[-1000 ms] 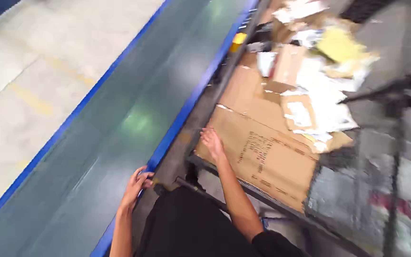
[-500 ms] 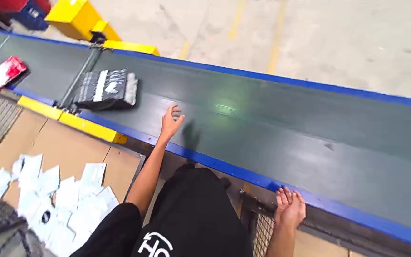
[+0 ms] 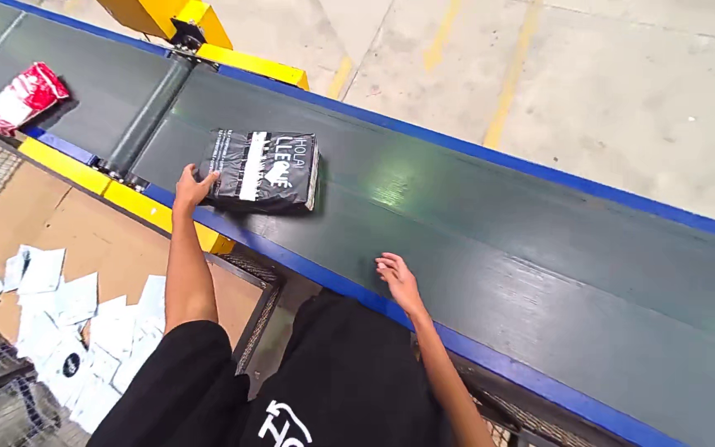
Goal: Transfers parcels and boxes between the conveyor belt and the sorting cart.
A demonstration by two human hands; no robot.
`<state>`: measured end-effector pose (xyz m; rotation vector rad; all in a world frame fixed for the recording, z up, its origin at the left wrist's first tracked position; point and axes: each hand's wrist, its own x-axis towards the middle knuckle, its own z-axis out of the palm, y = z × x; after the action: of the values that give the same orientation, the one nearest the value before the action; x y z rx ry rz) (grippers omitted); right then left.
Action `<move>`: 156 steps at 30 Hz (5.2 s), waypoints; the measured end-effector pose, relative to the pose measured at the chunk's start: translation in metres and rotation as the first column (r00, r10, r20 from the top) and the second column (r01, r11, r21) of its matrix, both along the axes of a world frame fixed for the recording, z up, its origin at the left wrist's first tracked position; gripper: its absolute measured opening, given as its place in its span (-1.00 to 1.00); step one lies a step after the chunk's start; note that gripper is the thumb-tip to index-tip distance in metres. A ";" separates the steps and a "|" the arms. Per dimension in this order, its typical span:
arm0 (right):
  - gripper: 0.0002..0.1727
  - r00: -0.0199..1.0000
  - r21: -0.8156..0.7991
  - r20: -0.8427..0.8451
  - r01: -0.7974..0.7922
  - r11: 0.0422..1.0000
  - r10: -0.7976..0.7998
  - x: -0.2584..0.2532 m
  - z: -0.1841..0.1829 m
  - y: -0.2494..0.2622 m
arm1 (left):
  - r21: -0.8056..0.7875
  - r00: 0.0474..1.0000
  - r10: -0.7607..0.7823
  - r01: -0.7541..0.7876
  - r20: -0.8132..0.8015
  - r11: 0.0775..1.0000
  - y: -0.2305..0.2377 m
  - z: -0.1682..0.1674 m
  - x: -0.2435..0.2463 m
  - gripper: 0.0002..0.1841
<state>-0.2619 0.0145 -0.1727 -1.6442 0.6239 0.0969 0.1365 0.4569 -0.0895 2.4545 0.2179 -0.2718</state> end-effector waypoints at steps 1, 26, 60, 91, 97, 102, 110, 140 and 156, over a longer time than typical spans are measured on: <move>-0.43 0.995 -0.020 0.001 -0.102 0.995 0.102 0.015 0.004 0.005 | -0.055 0.996 -0.058 0.055 -0.065 0.997 -0.005 -0.010 0.003 -0.13; 0.13 0.504 0.476 0.197 0.701 0.531 -0.841 -0.292 0.021 -0.050 | -0.396 0.042 -0.995 0.918 0.090 0.003 -0.372 -0.014 -0.287 0.26; 0.08 -0.253 -0.179 0.439 0.916 -0.359 -0.862 -0.859 0.093 -0.398 | -0.305 -0.363 -0.932 0.887 0.006 -0.347 -0.517 -0.059 -0.615 -0.62; -0.27 0.321 -0.789 -0.032 0.573 0.221 -0.946 -0.348 -0.010 -0.103 | 0.134 0.869 -0.229 0.188 0.439 0.973 -0.203 -0.006 -0.242 -0.24; -0.39 0.911 -0.418 0.050 0.392 0.819 -0.410 -0.151 0.037 -0.040 | 0.010 0.903 -0.394 0.401 -0.172 0.916 -0.169 -0.039 -0.171 0.16; -0.07 0.936 0.280 -0.054 0.347 0.895 -0.347 -0.045 0.028 0.044 | -0.585 0.693 -0.674 0.444 -0.256 0.679 -0.238 -0.054 -0.228 0.01; -0.07 0.760 0.565 0.032 0.522 0.639 -0.649 -0.187 0.059 -0.021 | -0.761 0.300 -0.936 0.558 -0.185 0.330 -0.337 -0.020 -0.360 -0.06; -0.70 0.511 -0.275 0.211 0.849 0.451 -0.833 -0.348 -0.023 -0.025 | -0.419 0.036 -0.968 0.897 -0.250 0.141 -0.406 -0.037 -0.428 -0.29; -0.58 0.986 -0.413 0.136 0.148 0.898 -0.100 -0.125 -0.015 -0.032 | -0.164 0.876 0.027 0.059 0.481 0.985 -0.167 -0.002 -0.259 -0.62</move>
<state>-0.3872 -0.0174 -0.1877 -2.0059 0.6960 -0.2399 -0.1221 0.2897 -0.0913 2.2640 -0.0437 0.3080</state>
